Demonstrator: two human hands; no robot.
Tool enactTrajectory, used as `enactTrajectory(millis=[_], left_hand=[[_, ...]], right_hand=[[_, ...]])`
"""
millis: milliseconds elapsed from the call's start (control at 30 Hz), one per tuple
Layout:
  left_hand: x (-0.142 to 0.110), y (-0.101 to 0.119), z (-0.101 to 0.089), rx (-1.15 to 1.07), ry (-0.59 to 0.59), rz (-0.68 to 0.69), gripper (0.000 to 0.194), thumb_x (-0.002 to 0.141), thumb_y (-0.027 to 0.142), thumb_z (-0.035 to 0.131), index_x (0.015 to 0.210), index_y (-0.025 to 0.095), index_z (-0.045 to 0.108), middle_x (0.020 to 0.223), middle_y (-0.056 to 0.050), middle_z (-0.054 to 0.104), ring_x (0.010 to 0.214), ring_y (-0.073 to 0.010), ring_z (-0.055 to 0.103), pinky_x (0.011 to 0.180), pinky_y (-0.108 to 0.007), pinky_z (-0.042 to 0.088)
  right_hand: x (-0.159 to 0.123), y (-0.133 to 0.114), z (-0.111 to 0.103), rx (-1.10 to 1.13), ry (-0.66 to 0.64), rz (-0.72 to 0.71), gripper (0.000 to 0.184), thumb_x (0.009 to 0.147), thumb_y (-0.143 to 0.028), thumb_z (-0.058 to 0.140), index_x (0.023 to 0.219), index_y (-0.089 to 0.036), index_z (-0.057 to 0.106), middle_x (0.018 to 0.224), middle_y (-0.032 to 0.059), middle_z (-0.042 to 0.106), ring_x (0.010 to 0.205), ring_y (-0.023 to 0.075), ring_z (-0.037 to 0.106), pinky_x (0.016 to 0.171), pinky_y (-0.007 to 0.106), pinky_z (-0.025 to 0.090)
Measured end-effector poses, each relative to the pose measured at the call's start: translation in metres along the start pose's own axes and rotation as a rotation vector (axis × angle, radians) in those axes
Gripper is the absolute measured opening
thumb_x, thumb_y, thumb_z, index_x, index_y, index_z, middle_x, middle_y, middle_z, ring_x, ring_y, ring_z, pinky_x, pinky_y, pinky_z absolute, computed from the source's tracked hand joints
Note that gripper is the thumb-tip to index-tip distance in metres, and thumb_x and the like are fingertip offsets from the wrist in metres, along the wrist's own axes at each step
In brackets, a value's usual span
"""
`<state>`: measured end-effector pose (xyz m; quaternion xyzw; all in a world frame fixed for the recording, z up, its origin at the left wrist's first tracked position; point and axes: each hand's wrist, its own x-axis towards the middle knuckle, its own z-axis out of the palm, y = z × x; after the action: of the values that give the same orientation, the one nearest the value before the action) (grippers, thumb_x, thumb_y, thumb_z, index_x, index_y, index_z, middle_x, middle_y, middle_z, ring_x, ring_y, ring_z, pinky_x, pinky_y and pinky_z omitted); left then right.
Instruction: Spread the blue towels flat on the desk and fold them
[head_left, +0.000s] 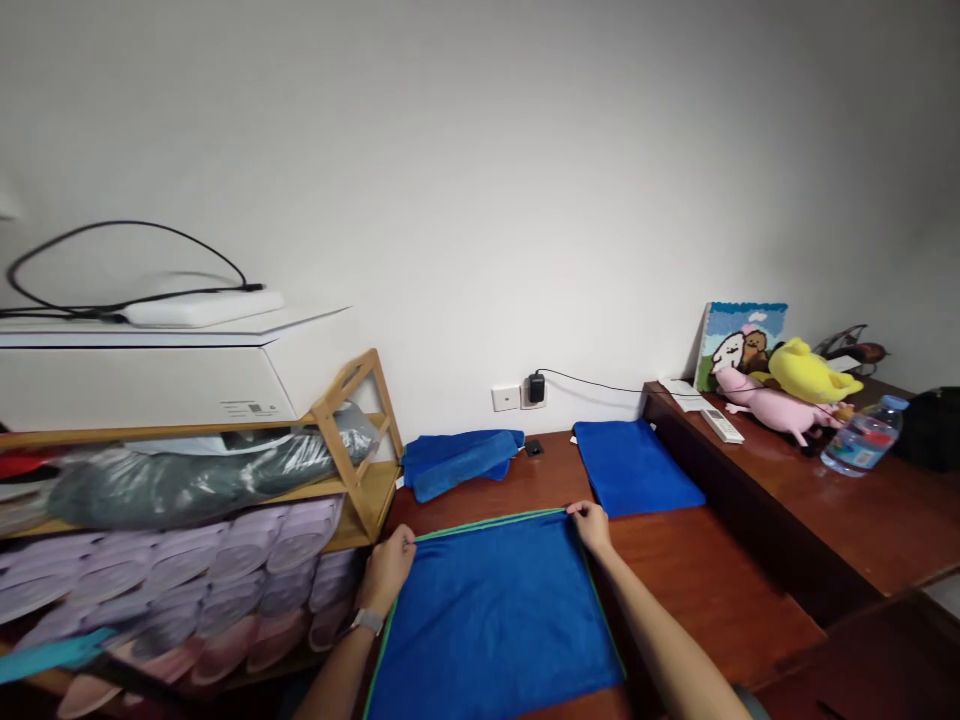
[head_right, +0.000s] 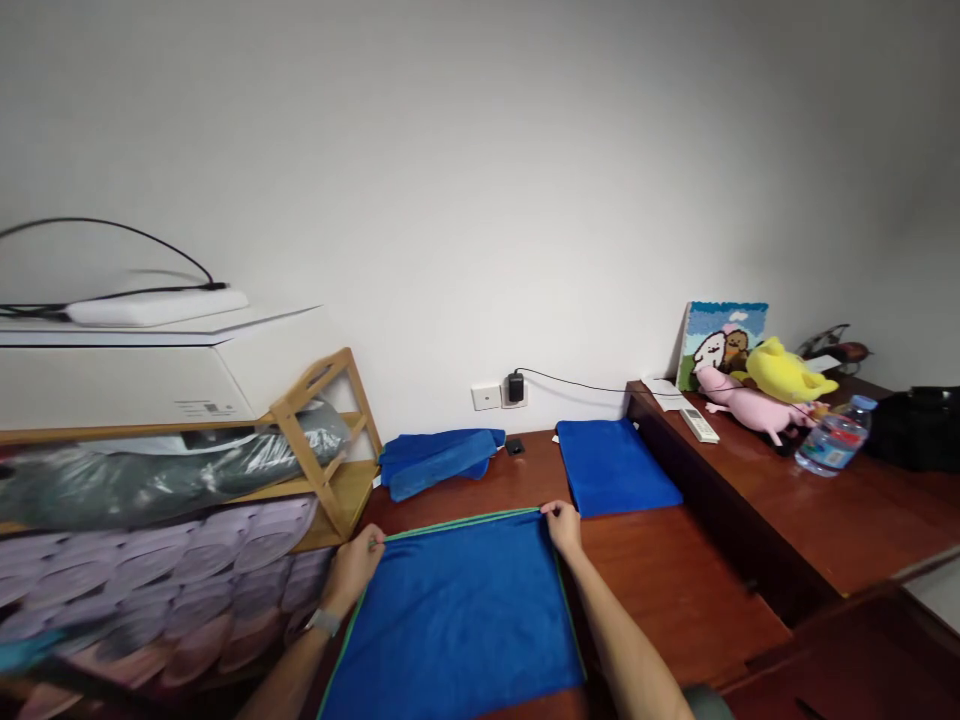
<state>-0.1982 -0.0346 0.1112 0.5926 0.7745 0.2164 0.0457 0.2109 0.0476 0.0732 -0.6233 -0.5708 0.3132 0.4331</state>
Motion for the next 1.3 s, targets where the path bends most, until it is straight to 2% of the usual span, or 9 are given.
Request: enactTrajectory(millis=[267, 367, 500, 600, 700, 833, 933, 1100, 1300], left_hand=[[0.023, -0.029, 0.052, -0.029, 0.100, 0.019, 0.023, 0.093, 0.019, 0.051, 0.095, 0.025, 0.073, 0.113, -0.006, 0.084, 0.098, -0.0201, 0.078, 0.086, -0.027, 0.055], [0.023, -0.034, 0.063, -0.024, 0.125, 0.041, 0.032, 0.094, 0.020, 0.047, 0.104, 0.024, 0.077, 0.122, -0.008, 0.082, 0.105, -0.0222, 0.078, 0.093, -0.031, 0.058], [0.015, -0.029, 0.068, -0.003, 0.171, 0.129, 0.041, 0.095, 0.022, 0.042, 0.111, 0.020, 0.080, 0.142, -0.011, 0.074, 0.137, -0.0258, 0.065, 0.118, -0.039, 0.049], [0.004, -0.003, 0.076, 0.045, 0.211, 0.284, 0.049, 0.099, 0.026, 0.037, 0.124, 0.017, 0.078, 0.151, -0.013, 0.067, 0.146, -0.0286, 0.057, 0.127, -0.046, 0.041], [-0.005, 0.029, 0.091, 0.078, 0.130, 0.425, 0.052, 0.102, 0.033, 0.038, 0.143, 0.023, 0.068, 0.159, -0.010, 0.060, 0.151, -0.0296, 0.051, 0.129, -0.052, 0.037], [-0.011, 0.038, 0.110, 0.167, 0.027, 0.334, 0.056, 0.101, 0.043, 0.043, 0.153, 0.028, 0.059, 0.165, -0.011, 0.053, 0.155, -0.0331, 0.045, 0.128, -0.058, 0.035], [-0.010, 0.016, 0.113, 0.220, 0.031, 0.232, 0.064, 0.101, 0.053, 0.043, 0.160, 0.027, 0.050, 0.169, -0.011, 0.047, 0.160, -0.0324, 0.038, 0.130, -0.057, 0.028], [-0.007, -0.016, 0.111, 0.214, 0.072, 0.146, 0.075, 0.100, 0.066, 0.039, 0.162, 0.024, 0.045, 0.172, -0.014, 0.042, 0.161, -0.0333, 0.035, 0.131, -0.055, 0.027], [-0.003, -0.008, 0.107, 0.252, 0.063, 0.098, 0.075, 0.099, 0.065, 0.039, 0.162, 0.024, 0.046, 0.171, -0.016, 0.044, 0.159, -0.0358, 0.039, 0.129, -0.059, 0.029]], right_hand=[[0.022, 0.031, 0.031, -0.105, 0.069, -0.047, 0.029, 0.088, -0.020, 0.053, 0.096, -0.021, 0.080, 0.108, 0.0095, 0.082, 0.107, 0.0251, 0.077, 0.099, 0.032, 0.054], [0.018, 0.036, 0.033, -0.186, 0.096, -0.103, 0.028, 0.090, -0.019, 0.053, 0.099, -0.020, 0.079, 0.110, 0.0108, 0.080, 0.108, 0.0255, 0.074, 0.102, 0.033, 0.052], [0.003, 0.023, 0.035, -0.480, 0.120, -0.236, 0.039, 0.098, -0.017, 0.045, 0.119, -0.020, 0.078, 0.133, 0.0122, 0.073, 0.120, 0.0275, 0.066, 0.107, 0.038, 0.048], [-0.017, -0.010, 0.056, -0.608, 0.007, -0.377, 0.050, 0.100, -0.014, 0.041, 0.139, -0.023, 0.071, 0.153, 0.0100, 0.062, 0.139, 0.0283, 0.055, 0.118, 0.042, 0.039], [-0.043, -0.047, 0.099, -0.590, -0.191, -0.476, 0.052, 0.106, -0.026, 0.041, 0.155, -0.023, 0.059, 0.163, 0.0078, 0.053, 0.151, 0.0266, 0.045, 0.128, 0.043, 0.028], [-0.064, -0.064, 0.141, -0.585, -0.395, -0.426, 0.060, 0.111, -0.045, 0.034, 0.166, -0.022, 0.043, 0.172, 0.0072, 0.040, 0.161, 0.0248, 0.031, 0.133, 0.047, 0.019], [-0.057, -0.050, 0.131, -0.634, -0.377, -0.324, 0.063, 0.112, -0.049, 0.027, 0.169, -0.022, 0.035, 0.175, 0.0064, 0.031, 0.164, 0.0240, 0.022, 0.134, 0.050, 0.013], [-0.024, -0.013, 0.077, -0.767, -0.284, -0.139, 0.067, 0.112, -0.048, 0.020, 0.171, -0.017, 0.025, 0.177, 0.0070, 0.020, 0.166, 0.0236, 0.014, 0.134, 0.049, 0.006], [-0.004, -0.001, 0.046, -0.807, -0.277, -0.040, 0.068, 0.111, -0.048, 0.017, 0.172, -0.017, 0.018, 0.178, 0.0040, 0.016, 0.167, 0.0218, 0.010, 0.134, 0.047, 0.006]])
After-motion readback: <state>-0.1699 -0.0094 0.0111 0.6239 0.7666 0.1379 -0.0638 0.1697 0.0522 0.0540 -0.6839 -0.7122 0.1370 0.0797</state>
